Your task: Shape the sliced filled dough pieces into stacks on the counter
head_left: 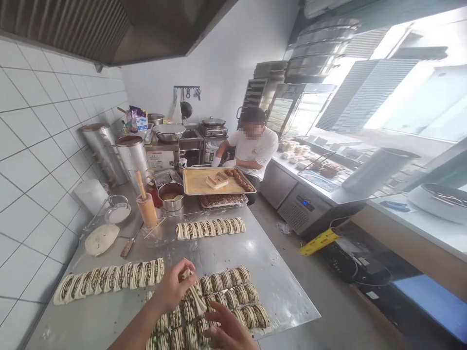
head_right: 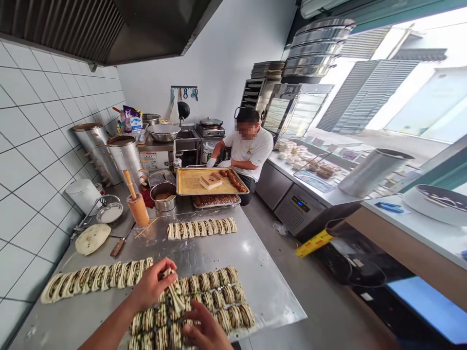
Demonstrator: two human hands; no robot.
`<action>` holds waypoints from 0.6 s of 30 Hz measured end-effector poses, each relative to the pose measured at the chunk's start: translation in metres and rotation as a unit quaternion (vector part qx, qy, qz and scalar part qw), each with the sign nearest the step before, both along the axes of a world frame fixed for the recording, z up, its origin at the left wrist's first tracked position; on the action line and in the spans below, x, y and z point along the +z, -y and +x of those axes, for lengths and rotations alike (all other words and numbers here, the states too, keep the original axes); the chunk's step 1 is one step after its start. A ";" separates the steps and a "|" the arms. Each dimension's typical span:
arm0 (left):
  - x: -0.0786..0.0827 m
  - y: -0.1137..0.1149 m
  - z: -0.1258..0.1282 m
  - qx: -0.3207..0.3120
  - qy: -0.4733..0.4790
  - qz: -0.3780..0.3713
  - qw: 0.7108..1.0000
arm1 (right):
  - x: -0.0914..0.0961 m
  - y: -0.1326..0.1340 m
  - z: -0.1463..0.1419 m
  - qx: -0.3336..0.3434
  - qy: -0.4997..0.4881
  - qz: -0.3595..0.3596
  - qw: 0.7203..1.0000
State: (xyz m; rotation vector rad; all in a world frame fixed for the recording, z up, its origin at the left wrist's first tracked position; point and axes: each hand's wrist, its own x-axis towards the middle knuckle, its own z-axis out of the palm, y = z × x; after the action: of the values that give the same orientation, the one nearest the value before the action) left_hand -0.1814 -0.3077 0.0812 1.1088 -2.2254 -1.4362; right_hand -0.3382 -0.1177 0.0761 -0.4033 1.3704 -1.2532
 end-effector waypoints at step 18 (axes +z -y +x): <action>0.073 -0.160 -0.114 0.106 -0.020 -0.102 0.989 | 0.056 -0.025 -0.161 0.337 -0.010 -0.190 0.922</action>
State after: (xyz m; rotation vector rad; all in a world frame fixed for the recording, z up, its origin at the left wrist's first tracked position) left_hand -0.2958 -0.1478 0.1537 1.1939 -2.0971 -1.1097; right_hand -0.4990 -0.0926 0.1324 -1.0614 0.8689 -0.9168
